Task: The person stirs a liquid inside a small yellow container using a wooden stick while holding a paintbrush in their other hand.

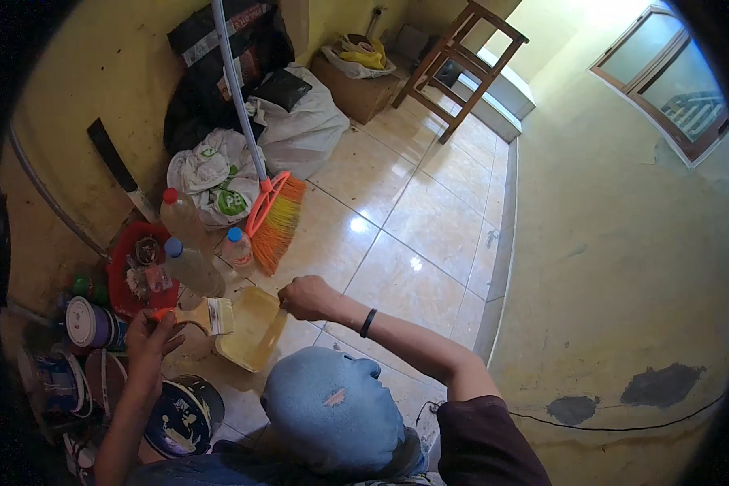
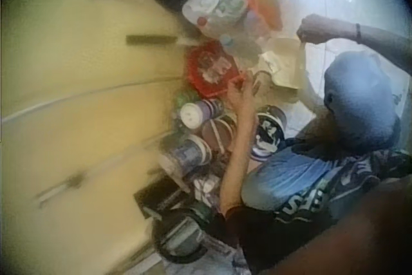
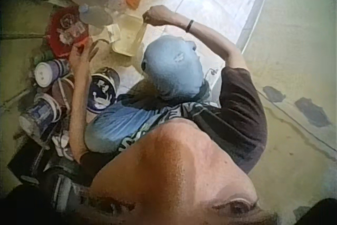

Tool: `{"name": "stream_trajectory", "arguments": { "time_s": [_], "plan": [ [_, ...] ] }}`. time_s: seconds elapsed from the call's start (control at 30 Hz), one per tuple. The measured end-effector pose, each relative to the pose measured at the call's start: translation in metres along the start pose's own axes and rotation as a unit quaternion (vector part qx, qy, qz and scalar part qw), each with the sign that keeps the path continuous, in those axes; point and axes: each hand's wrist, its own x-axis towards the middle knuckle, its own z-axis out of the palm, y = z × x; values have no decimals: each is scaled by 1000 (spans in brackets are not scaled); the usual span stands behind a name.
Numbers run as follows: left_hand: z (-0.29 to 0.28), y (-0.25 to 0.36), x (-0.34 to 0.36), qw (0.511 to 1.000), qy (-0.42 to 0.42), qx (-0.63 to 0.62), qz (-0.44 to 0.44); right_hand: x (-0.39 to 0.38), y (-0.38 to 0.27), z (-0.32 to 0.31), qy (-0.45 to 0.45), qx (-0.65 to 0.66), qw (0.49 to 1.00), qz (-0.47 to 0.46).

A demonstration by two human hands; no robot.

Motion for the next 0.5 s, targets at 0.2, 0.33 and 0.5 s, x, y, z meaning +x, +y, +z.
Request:
{"name": "stream_trajectory", "arguments": {
  "time_s": [0.2, 0.33, 0.5],
  "plan": [
    [1, 3, -1, 1000, 3, -7, -5, 2, -4, 0, 77, -21, 997, -15],
    [0, -2, 2, 1000, -4, -9, -3, -14, -10, 34, 112, -50, 991, -52],
    [-2, 2, 0, 1000, 3, 0, -6, -43, -36, 53, 70, -68, 993, -60]
  ]
}}
